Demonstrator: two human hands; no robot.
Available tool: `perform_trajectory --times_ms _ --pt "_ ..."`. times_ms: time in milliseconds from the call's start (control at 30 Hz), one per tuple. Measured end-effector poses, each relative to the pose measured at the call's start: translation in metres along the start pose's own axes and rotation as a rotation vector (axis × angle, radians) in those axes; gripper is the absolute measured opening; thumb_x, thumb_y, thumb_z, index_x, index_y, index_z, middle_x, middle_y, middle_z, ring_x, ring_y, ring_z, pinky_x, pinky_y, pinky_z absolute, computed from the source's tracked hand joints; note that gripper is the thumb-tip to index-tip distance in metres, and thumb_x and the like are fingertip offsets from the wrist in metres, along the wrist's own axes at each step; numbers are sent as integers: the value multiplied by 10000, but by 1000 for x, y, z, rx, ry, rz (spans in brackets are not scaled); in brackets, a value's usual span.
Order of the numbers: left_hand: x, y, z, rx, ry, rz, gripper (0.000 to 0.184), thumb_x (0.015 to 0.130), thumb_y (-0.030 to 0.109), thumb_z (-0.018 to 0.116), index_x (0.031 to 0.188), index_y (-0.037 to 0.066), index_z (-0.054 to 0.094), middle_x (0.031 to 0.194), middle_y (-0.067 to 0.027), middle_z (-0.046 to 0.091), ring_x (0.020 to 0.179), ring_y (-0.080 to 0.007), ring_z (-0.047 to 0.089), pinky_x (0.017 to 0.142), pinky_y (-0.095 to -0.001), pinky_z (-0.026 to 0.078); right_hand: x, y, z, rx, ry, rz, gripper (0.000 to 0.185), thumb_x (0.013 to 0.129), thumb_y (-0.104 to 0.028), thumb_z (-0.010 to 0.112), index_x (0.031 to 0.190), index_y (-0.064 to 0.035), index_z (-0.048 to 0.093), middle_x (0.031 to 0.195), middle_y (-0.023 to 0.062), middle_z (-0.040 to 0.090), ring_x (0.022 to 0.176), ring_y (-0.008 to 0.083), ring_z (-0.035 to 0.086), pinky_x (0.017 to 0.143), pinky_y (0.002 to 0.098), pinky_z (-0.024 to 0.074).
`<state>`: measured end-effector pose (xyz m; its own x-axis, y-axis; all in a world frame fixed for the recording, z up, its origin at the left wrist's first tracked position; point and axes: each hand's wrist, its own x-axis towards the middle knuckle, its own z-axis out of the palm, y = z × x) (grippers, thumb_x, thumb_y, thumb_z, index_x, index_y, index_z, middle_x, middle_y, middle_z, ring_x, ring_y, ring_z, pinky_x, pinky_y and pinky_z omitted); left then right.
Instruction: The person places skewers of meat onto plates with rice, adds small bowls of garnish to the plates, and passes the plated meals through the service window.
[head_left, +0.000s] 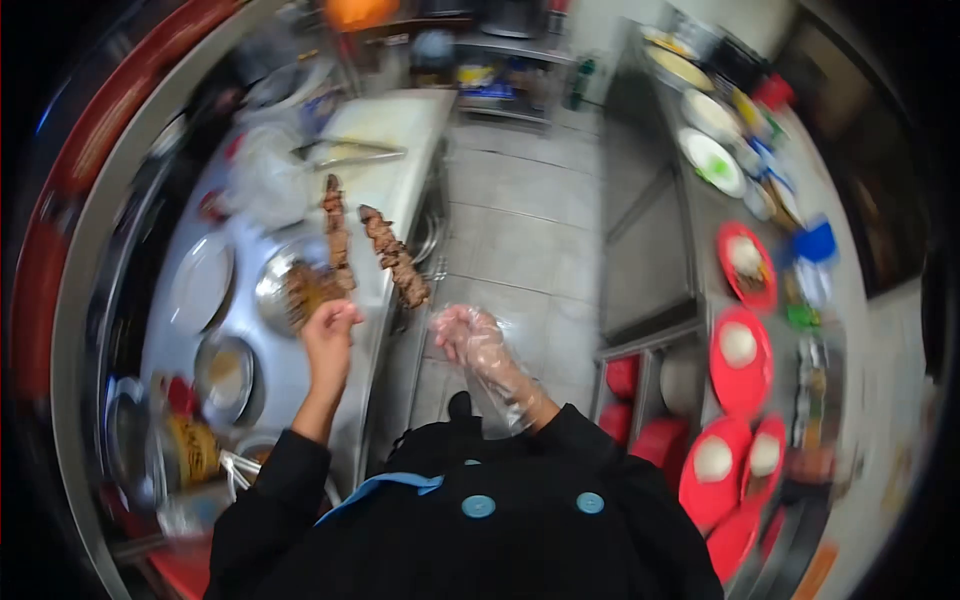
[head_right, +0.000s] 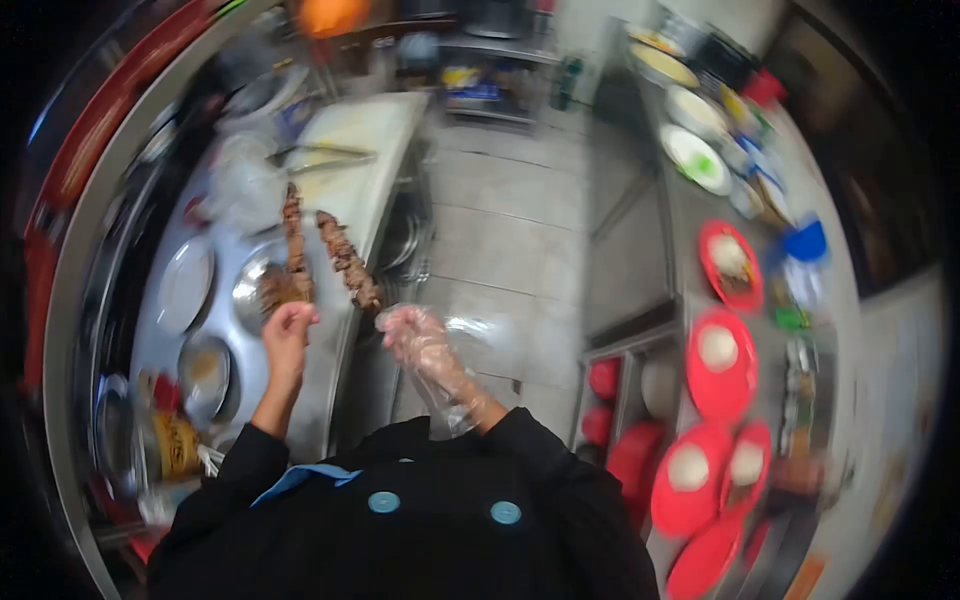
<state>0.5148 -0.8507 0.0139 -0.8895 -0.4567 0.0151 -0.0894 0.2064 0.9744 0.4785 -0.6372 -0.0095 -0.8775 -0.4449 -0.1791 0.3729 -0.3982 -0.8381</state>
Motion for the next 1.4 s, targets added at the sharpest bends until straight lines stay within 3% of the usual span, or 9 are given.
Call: perform_trajectory --times_ms 200,333,467,700,900,1100,1200,1367,1400 --pt "-92 79 184 -128 -772 146 124 866 148 587 905 30 591 733 -20 630 509 -4 444 428 -153 319 -243 -89 -98 -352 777 -375 140 885 -115 532 787 -31 585 651 -8 522 571 50 461 512 209 380" --pt "-193 98 273 -66 -1290 46 124 858 139 591 914 29 592 736 -24 632 565 -22 498 442 -168 344 -360 -57 -118 -63 1284 -687 115 865 -66 528 801 -19 611 626 0 527 558 43 446 483 208 348" --pt "-279 89 330 -89 -1666 8 107 845 129 609 890 33 598 743 -19 632 569 -33 506 456 -192 365 -435 -32 -116 67 1626 -586 88 861 -106 560 840 -22 576 637 7 532 489 52 423 441 200 324" --pt "-357 48 375 231 -1837 28 119 843 154 615 843 35 611 695 -7 626 546 -35 503 462 -192 375 -469 36 -165 306 1662 -575 173 853 -200 597 884 -30 579 614 -1 554 433 46 422 373 181 310" --pt "-380 35 414 255 -1669 440 123 786 99 634 741 -13 614 612 -99 625 556 -193 609 527 -325 464 -451 36 -205 346 1598 -409 232 850 -237 595 931 -20 583 634 35 576 408 65 432 354 204 310" --pt "-373 39 428 430 -1587 1050 106 771 147 636 778 42 645 741 -148 626 666 -327 607 592 -405 479 -440 28 -223 357 1477 -324 356 865 -344 574 977 -6 572 619 60 576 402 89 464 358 216 331" --pt "-374 46 427 535 -1579 1083 155 758 199 648 766 44 639 753 -146 627 695 -329 607 617 -420 481 -447 23 -224 265 1398 -140 397 877 -399 543 907 -5 590 592 69 567 401 96 469 368 225 341" --pt "-350 69 436 594 -1788 1054 245 767 267 660 814 27 630 759 -160 630 693 -329 611 628 -406 486 -476 -6 -229 -821 1128 213 436 873 -399 546 736 11 602 571 53 554 433 118 475 415 285 375" --pt "-339 70 439 587 -1793 1062 245 767 267 660 814 27 630 759 -160 630 693 -329 611 628 -406 486 -479 -55 -214 -663 1163 318 392 870 -365 557 772 10 614 571 43 547 460 116 482 433 289 381"
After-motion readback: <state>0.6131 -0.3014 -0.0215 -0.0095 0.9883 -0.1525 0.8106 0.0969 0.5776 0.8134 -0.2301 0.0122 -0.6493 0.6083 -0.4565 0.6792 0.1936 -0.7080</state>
